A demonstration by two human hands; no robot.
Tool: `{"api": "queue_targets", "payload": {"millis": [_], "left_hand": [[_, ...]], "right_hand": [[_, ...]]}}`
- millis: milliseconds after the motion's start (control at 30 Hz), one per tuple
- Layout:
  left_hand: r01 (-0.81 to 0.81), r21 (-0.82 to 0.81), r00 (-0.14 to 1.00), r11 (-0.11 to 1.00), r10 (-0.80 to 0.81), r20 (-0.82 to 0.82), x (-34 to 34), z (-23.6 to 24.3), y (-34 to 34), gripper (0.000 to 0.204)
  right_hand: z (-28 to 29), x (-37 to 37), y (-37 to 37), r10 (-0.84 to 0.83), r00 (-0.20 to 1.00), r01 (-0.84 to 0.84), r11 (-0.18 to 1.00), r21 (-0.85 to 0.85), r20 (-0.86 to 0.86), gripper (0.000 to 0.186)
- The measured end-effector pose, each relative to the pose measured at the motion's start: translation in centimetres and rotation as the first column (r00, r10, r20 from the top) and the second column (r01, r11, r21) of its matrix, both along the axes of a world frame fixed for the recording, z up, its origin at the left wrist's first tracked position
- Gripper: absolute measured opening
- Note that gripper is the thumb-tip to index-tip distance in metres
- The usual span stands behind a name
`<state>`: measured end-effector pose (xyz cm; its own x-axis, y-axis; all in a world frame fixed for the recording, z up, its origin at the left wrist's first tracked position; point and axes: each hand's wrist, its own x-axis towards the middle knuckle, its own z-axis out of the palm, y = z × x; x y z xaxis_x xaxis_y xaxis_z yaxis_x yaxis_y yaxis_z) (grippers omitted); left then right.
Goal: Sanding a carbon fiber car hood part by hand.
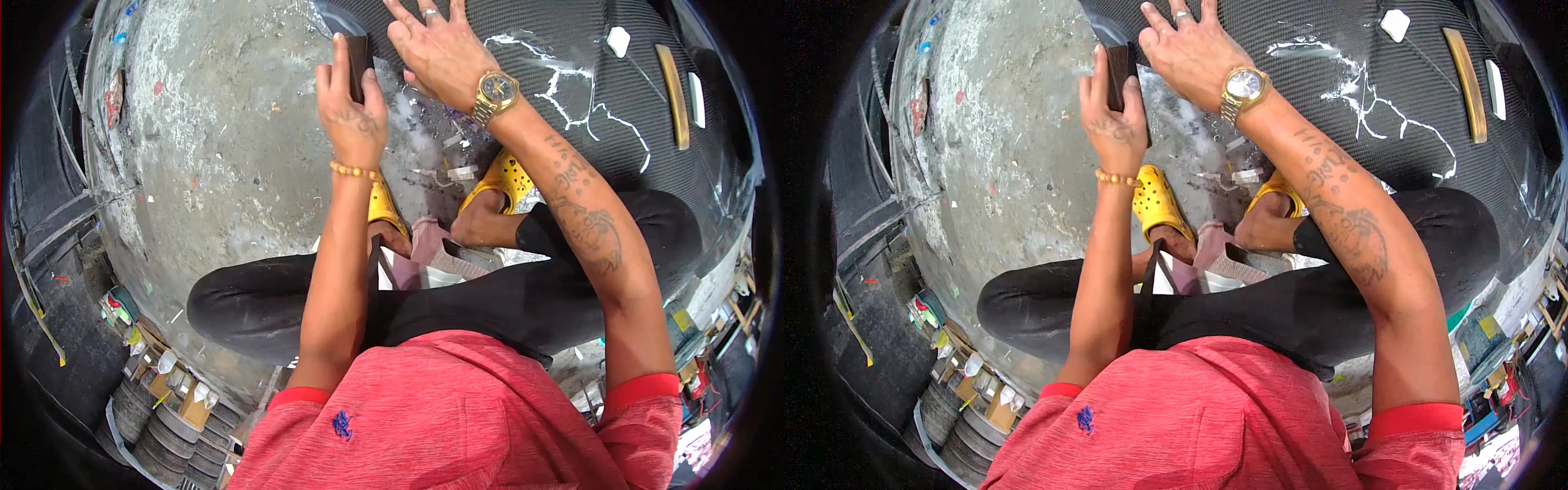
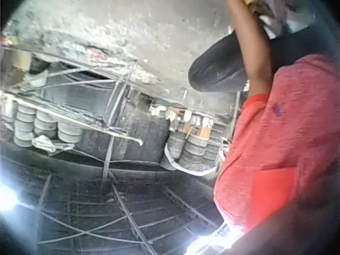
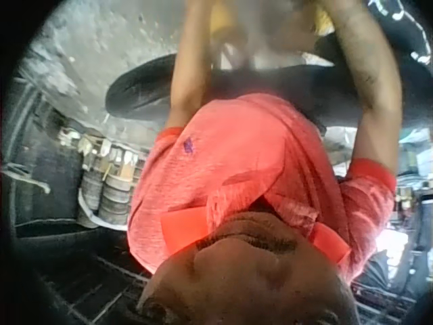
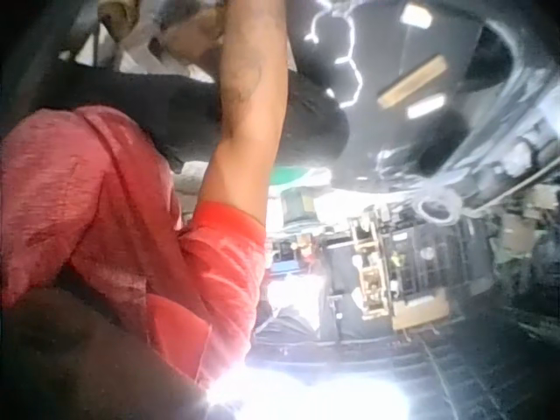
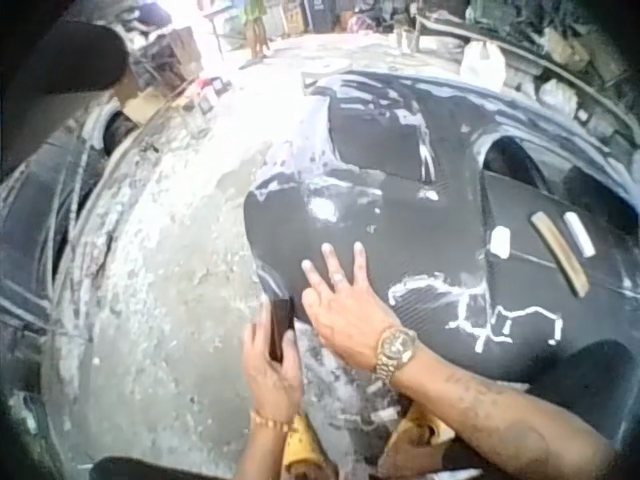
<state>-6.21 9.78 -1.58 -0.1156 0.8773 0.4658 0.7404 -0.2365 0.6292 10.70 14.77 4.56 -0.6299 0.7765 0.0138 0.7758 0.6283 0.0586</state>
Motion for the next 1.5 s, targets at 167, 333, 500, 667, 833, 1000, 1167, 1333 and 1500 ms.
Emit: {"api": "queue_targets", "payload": {"millis": [167, 333, 500, 667, 833, 1000, 1167, 1333, 1500], "left_hand": [[-0.067, 0.047, 0.997, 0.997, 0.069, -0.039, -3.9, 0.0, 4.2, 0.057], [-0.034, -0.038, 0.999, 0.999, 0.036, 0.033, 0.3, 0.1, -1.0, 0.061], [-0.092, 0.032, 0.996, 0.995, 0.092, 0.003, -2.9, -0.1, 3.6, 0.060], [-0.038, -0.075, 0.996, 0.996, 0.044, 0.081, 0.7, 0.2, -1.5, 0.061], [-0.153, -0.039, 0.987, 0.987, 0.154, 0.038, -1.9, 0.2, 3.0, 0.061], [-0.040, -0.065, 0.997, 0.997, 0.045, 0.069, 0.5, 0.3, -1.1, 0.058], [-0.104, -0.001, 0.995, 0.995, 0.104, 0.005, -1.3, -0.3, 0.7, 0.060], [-0.039, -0.053, 0.998, 0.998, 0.041, 0.042, -0.8, 0.2, -0.2, 0.059], [-0.078, -0.059, 0.996, 0.995, 0.081, 0.040, 0.4, 0.0, -0.9, 0.060]], "right_hand": [[-0.8, -0.4, -0.6, 0.044, 0.998, -0.023, 0.936, 0.352, -0.051, 0.033], [-1.1, 0.0, 0.5, 0.013, 0.997, -0.009, 0.998, 0.062, -0.073, 0.033], [-1.3, -0.4, -0.6, 0.033, 0.995, -0.011, 0.975, 0.223, -0.095, 0.041], [0.4, 0.0, 0.1, 0.000, 1.000, 0.000, 0.999, -0.044, 0.006, 0.050], [1.0, -0.6, 0.5, -0.008, 1.000, 0.008, 1.000, -0.004, -0.013, 0.054], [-3.2, 0.6, 0.0, 0.053, 0.994, -0.001, 0.884, 0.468, -0.099, 0.058], [-0.1, -0.7, 0.2, -0.020, 0.999, 0.023, 0.998, -0.067, 0.046, 0.057], [-0.6, 0.0, -0.3, 0.110, 0.981, -0.026, 0.895, 0.444, -0.163, 0.058], [-1.2, 0.5, 0.2, -0.022, 0.999, 0.022, 1.000, -0.003, 0.027, 0.057]]}}
